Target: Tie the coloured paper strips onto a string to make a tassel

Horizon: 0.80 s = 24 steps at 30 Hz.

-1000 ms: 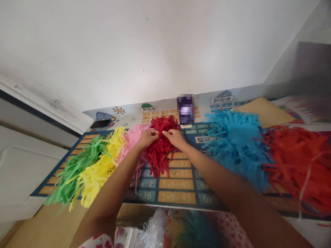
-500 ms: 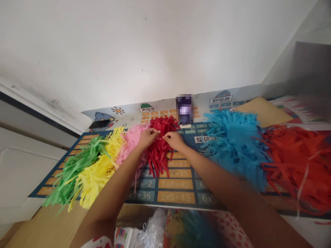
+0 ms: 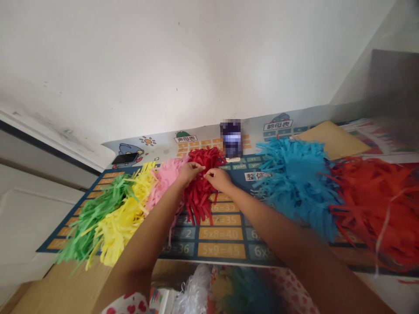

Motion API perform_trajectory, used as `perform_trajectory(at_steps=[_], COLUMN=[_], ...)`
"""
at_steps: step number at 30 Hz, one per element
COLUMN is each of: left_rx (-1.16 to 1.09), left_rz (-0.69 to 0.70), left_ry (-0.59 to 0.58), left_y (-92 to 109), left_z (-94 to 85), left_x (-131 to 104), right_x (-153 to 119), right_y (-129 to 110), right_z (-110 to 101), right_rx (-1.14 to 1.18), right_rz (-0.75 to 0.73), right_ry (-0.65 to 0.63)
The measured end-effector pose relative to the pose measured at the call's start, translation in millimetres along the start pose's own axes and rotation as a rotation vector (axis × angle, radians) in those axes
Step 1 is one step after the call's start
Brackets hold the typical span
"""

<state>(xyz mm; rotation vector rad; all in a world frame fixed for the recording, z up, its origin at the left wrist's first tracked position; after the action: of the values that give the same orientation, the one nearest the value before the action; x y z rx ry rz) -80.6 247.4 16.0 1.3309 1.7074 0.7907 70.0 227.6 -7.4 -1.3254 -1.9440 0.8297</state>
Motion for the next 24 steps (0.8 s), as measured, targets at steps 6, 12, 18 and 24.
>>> perform_trajectory(at_steps=[6,12,18,24], left_rx=[-0.03,-0.031,-0.022,-0.03], left_rz=[-0.035,0.0,-0.008,-0.024], left_ry=[0.023,0.025,0.037,0.03], left_y=[-3.8,2.6,1.6,3.3], left_z=[-0.8,3.6,5.1,6.5], left_x=[4.4,7.3,8.5,6.9], right_x=[-0.8,-0.5,-0.9,-1.2], right_y=[-0.6,0.2,-1.1,-2.0], right_z=[-0.3,1.2,0.1,-0.9], right_rx=[-0.009,-0.028,-0.029,-0.035], right_rz=[0.01,0.021,0.026,0.028], right_ry=[-0.007,-0.013,-0.024,-0.034])
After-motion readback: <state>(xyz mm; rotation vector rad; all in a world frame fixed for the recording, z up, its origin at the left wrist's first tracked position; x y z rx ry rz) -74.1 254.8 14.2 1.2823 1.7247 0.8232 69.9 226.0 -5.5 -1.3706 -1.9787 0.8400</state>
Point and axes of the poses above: each hand's wrist, its own x-axis towards the middle knuckle, its own z-axis out of the palm, y = z × x, the point moved 3 cm from there along x, towards the middle knuckle, and after that the axes turned 4 degrees about -z, right-handed, at the moved point
